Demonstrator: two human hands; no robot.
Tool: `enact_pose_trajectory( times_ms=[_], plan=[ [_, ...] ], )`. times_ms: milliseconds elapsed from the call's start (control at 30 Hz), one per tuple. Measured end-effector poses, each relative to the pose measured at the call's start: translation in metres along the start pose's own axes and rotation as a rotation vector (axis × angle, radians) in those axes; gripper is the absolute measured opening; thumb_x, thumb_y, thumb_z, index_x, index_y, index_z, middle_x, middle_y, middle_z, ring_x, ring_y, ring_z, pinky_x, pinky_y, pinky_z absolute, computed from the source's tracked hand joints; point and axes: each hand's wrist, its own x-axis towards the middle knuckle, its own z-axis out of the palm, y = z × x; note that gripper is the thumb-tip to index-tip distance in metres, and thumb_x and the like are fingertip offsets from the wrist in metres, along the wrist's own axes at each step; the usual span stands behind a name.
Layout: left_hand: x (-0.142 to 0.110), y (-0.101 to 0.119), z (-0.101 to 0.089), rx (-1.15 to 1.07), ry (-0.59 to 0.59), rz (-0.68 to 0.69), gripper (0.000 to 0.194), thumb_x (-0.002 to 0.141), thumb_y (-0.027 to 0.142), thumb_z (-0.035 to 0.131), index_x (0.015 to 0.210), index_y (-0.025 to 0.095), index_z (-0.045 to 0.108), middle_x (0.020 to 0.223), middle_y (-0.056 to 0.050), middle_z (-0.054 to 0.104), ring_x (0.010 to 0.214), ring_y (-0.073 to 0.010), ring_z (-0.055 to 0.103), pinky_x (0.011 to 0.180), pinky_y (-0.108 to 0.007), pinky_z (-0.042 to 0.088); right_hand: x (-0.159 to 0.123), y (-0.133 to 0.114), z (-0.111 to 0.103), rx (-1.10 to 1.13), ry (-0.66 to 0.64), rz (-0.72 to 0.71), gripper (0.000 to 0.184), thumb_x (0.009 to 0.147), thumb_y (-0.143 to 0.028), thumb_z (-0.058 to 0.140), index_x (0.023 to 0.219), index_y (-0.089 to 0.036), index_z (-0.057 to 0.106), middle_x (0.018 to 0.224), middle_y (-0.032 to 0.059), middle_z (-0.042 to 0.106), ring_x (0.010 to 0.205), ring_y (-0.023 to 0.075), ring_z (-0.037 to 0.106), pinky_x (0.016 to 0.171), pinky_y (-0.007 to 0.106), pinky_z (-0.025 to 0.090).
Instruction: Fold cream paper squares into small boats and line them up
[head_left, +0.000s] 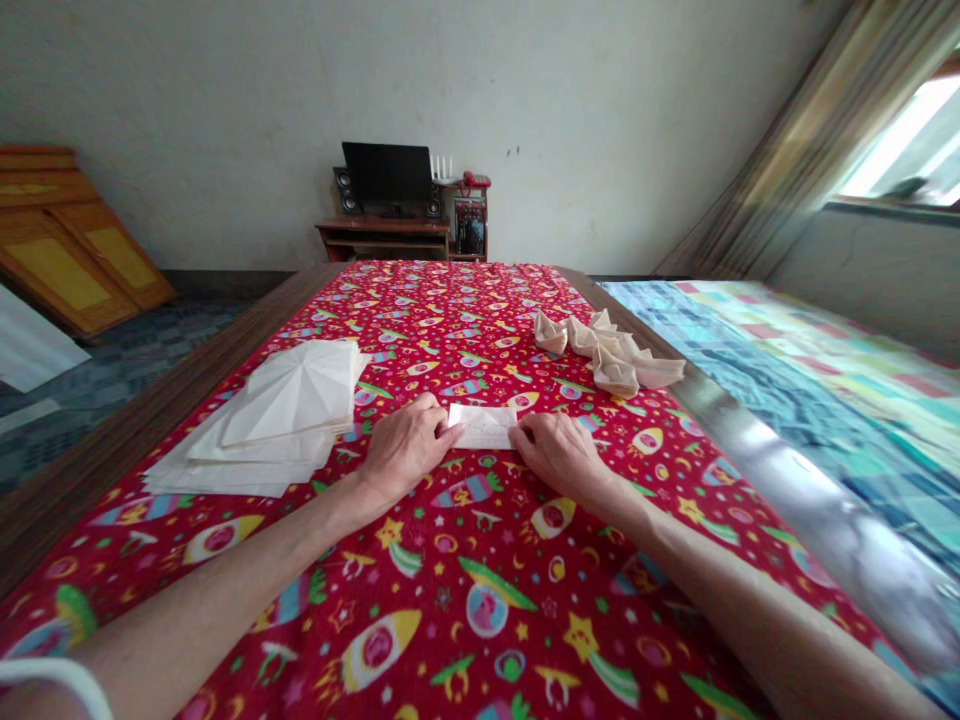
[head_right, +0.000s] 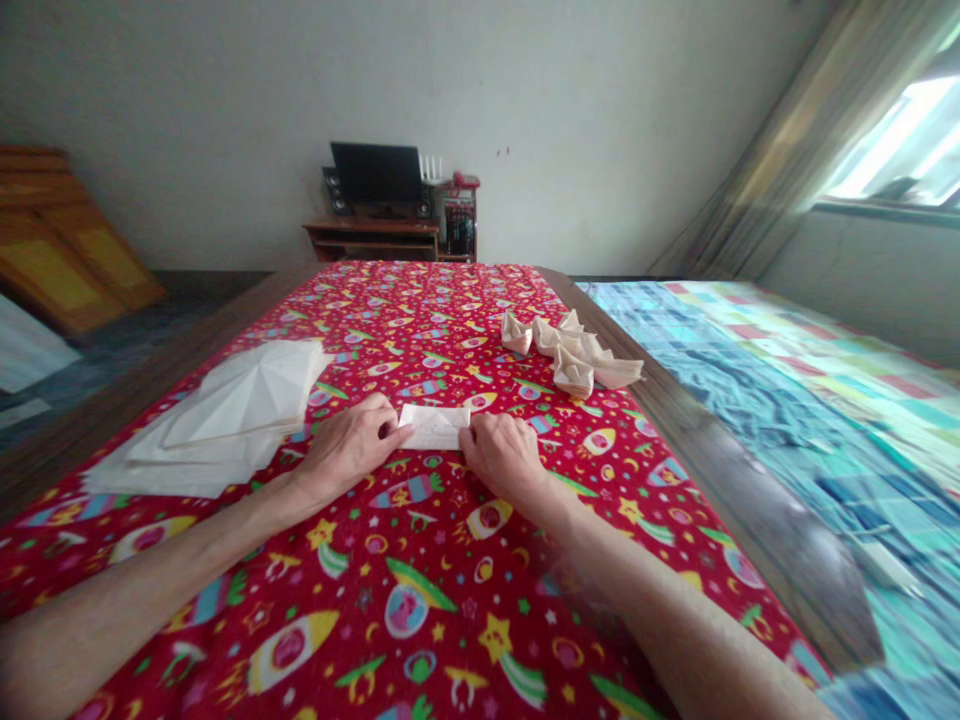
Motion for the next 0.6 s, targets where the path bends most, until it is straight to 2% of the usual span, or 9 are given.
enact_pose_trajectory(
  times_ms=[100, 167, 267, 333, 433, 500, 600],
  plan=[
    [0.000, 0.001, 0.001, 0.014, 0.009, -0.023, 0.031, 0.085, 0.047, 0.052, 0.072, 0.020, 0.058, 0.082, -0.001, 0.058, 0.067, -0.0152, 0.056, 0.051, -0.026, 0.033, 0.000, 0.000, 0.000, -0.021, -0.018, 0.005, 0.032, 0.091, -0.035, 0.040, 0.080, -0.019, 0.065, 0.079, 0.0066, 0.069, 0.078, 0.0206, 0.064, 0.064, 0.027, 0.036],
    [0.000, 0.001, 0.001, 0.021, 0.051, -0.024, 0.025, 0.084, 0.045, 0.056, 0.084, 0.020, 0.058, 0.088, -0.002, 0.059, 0.072, -0.0175, 0.058, 0.054, -0.027, 0.039, 0.001, 0.000, 0.000, -0.031, -0.039, 0.000, 0.034, 0.092, -0.036, 0.038, 0.080, -0.019, 0.065, 0.080, 0.0069, 0.069, 0.078, 0.0209, 0.065, 0.064, 0.027, 0.037],
    [0.000, 0.001, 0.001, -0.002, 0.144, 0.108, 0.026, 0.085, 0.036, 0.056, 0.105, 0.018, 0.056, 0.106, -0.006, 0.059, 0.094, -0.0214, 0.058, 0.074, -0.031, 0.048, 0.002, 0.000, 0.000, -0.043, -0.063, -0.005, 0.035, 0.092, -0.037, 0.036, 0.080, -0.019, 0.064, 0.081, 0.0076, 0.069, 0.077, 0.0211, 0.065, 0.063, 0.028, 0.037],
    [0.001, 0.001, 0.002, -0.042, 0.177, 0.276, 0.026, 0.089, 0.028, 0.050, 0.112, 0.019, 0.056, 0.119, -0.007, 0.056, 0.108, -0.0216, 0.053, 0.091, -0.035, 0.045, 0.002, 0.000, -0.001, -0.044, -0.068, -0.008, 0.035, 0.092, -0.036, 0.036, 0.081, -0.019, 0.064, 0.081, 0.0080, 0.069, 0.077, 0.0212, 0.064, 0.063, 0.028, 0.037],
    [-0.001, 0.005, 0.004, -0.085, 0.153, 0.484, 0.028, 0.094, 0.023, 0.040, 0.117, 0.019, 0.057, 0.127, -0.005, 0.057, 0.120, -0.0204, 0.048, 0.105, -0.040, 0.037, 0.002, 0.000, -0.002, -0.035, -0.056, -0.008, 0.034, 0.092, -0.035, 0.037, 0.080, -0.019, 0.065, 0.078, 0.0077, 0.069, 0.075, 0.0205, 0.065, 0.062, 0.027, 0.037],
    [-0.006, 0.010, 0.004, -0.092, 0.101, 0.561, 0.032, 0.096, 0.024, 0.036, 0.121, 0.017, 0.054, 0.128, -0.005, 0.057, 0.125, -0.0201, 0.045, 0.109, -0.042, 0.033, 0.002, 0.000, -0.002, -0.034, -0.041, -0.007, 0.034, 0.091, -0.035, 0.038, 0.080, -0.019, 0.065, 0.077, 0.0076, 0.069, 0.074, 0.0200, 0.065, 0.062, 0.027, 0.037],
    [-0.014, 0.015, 0.004, -0.093, 0.018, 0.599, 0.038, 0.097, 0.028, 0.034, 0.129, 0.015, 0.048, 0.135, -0.006, 0.051, 0.129, -0.0192, 0.042, 0.111, -0.041, 0.031, 0.002, 0.000, 0.000, -0.041, -0.025, -0.013, 0.034, 0.091, -0.035, 0.038, 0.079, -0.019, 0.066, 0.077, 0.0079, 0.069, 0.074, 0.0202, 0.065, 0.062, 0.027, 0.037]
  ],
)
